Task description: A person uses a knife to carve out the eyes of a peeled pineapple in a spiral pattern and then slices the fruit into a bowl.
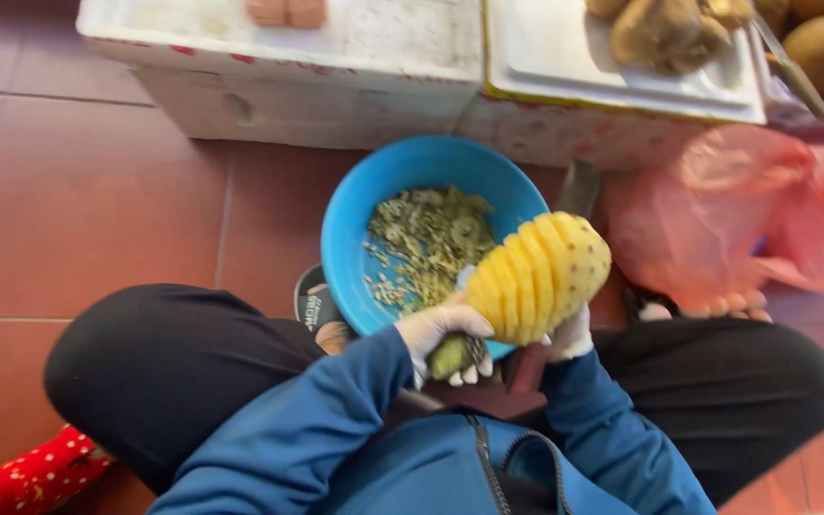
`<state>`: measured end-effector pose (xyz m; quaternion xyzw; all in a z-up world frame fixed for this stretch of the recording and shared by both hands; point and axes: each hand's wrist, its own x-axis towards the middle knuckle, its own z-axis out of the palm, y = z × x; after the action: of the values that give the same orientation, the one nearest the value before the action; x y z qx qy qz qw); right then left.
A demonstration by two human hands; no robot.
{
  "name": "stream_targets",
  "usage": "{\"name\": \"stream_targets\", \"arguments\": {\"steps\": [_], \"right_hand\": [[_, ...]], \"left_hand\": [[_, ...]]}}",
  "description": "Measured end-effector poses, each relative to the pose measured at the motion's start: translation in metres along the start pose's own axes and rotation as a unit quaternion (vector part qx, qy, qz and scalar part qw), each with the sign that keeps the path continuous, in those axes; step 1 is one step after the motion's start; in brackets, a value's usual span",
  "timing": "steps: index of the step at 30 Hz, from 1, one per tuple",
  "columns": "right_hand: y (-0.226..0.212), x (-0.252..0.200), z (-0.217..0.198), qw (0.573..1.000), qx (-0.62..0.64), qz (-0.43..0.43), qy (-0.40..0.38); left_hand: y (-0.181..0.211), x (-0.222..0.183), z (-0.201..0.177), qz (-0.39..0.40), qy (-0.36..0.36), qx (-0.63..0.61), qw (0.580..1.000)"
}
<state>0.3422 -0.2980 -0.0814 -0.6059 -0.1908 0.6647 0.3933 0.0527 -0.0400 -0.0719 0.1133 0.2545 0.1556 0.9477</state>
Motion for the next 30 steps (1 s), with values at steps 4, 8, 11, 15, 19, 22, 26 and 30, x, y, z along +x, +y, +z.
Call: {"name": "stream_targets", "arguments": {"steps": [4, 8, 11, 15, 19, 22, 26, 30], "right_hand": [[-0.05, 0.047, 0.043, 0.999, 0.029, -0.044, 0.001], [-0.106, 0.098, 0.09, 0.994, 0.057, -0.091, -0.022], [-0.152, 0.125, 0.121, 0.987, 0.081, -0.132, -0.033], [-0.208, 0.134, 0.141, 0.974, 0.113, -0.19, -0.041], [-0.237, 0.099, 0.136, 0.963, 0.135, -0.227, -0.047], [-0.244, 0.066, 0.133, 0.944, -0.005, -0.323, 0.072], [-0.213, 0.041, 0.126, 0.955, -0.156, -0.25, 0.0], [-0.186, 0.068, 0.121, 0.961, -0.241, -0.079, 0.106]], "left_hand": [[0.033, -0.016, 0.034, 0.029, 0.165, 0.145, 0.975], [0.054, -0.046, 0.09, 0.027, 0.253, 0.433, 0.865], [0.04, -0.032, 0.09, 0.053, 0.277, 0.507, 0.815], [0.026, -0.023, 0.079, 0.203, 0.299, 0.57, 0.738], [0.022, -0.005, 0.07, 0.452, 0.147, 0.46, 0.75], [0.031, -0.002, 0.072, 0.454, 0.066, 0.315, 0.831], [0.046, -0.011, 0.081, 0.46, 0.069, 0.232, 0.855], [0.052, 0.001, 0.062, 0.441, 0.149, 0.243, 0.851]]}}
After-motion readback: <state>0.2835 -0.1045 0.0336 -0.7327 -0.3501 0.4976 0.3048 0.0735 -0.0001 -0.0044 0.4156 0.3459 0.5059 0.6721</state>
